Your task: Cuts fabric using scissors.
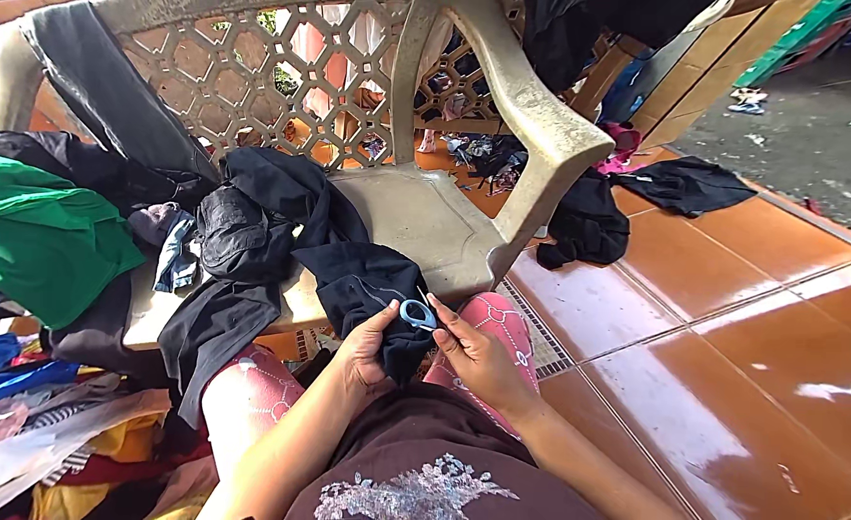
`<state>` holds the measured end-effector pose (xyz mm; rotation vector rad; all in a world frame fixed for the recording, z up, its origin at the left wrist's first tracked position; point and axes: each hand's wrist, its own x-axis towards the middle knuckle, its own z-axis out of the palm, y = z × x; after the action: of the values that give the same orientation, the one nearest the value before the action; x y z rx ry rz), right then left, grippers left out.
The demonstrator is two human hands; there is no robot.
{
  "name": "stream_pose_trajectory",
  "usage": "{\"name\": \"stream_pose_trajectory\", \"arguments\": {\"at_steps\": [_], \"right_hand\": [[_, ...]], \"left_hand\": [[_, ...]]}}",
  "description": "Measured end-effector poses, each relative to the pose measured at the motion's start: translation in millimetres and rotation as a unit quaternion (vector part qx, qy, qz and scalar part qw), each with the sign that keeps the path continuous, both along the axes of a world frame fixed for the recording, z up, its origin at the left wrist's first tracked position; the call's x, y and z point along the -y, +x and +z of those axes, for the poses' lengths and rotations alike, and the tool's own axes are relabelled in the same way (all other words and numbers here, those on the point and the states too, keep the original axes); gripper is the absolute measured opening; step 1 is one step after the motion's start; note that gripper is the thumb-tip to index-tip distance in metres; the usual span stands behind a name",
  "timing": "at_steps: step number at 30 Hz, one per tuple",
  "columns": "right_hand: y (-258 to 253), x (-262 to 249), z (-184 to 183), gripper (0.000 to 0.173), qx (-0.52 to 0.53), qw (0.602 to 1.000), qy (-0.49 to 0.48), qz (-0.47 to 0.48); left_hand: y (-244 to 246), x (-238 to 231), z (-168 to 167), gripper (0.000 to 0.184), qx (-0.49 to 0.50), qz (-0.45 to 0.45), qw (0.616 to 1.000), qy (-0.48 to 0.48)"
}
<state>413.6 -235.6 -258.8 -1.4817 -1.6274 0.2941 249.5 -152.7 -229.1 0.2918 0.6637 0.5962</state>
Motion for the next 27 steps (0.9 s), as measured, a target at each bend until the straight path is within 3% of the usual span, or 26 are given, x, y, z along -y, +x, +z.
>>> {"name": "stream_pose_trajectory", "arguments": {"at_steps": [4, 7, 11, 15, 24, 27], "right_hand": [[1.8, 7.5, -4.2, 0.052, -0.003, 1.0, -0.003, -0.002], [0.9, 10.8, -5.8, 0.068, -0.037, 0.998, -0.041, 0.011], [-2.9, 7.7, 7.9, 0.089, -0.013, 0.997, -0.015, 0.071], [-0.5, -3.1, 18.5, 0.092, 0.011, 0.992, -0.083, 0.091], [21.0, -17.8, 18.7, 0.108, -0.121, 0.946, -0.223, 0.201], [26.0, -17.5, 18.7, 0.102, -0.103, 0.936, -0.236, 0.24]], "left_hand": [[3.7, -1.7, 7.6, 0.024, -0.077, 0.067, 0.991, 0.085], [5.5, -2.9, 10.9, 0.025, -0.115, 0.116, 0.978, 0.128], [2.2, 0.9, 15.1, 0.026, -0.11, 0.093, 0.979, 0.143], [1.1, 6.5, 18.6, 0.028, -0.099, 0.072, 0.983, 0.139], [-1.7, 6.5, 14.0, 0.027, -0.076, 0.03, 0.99, 0.118], [-1.2, 5.8, 12.6, 0.028, -0.077, 0.02, 0.99, 0.119]]}}
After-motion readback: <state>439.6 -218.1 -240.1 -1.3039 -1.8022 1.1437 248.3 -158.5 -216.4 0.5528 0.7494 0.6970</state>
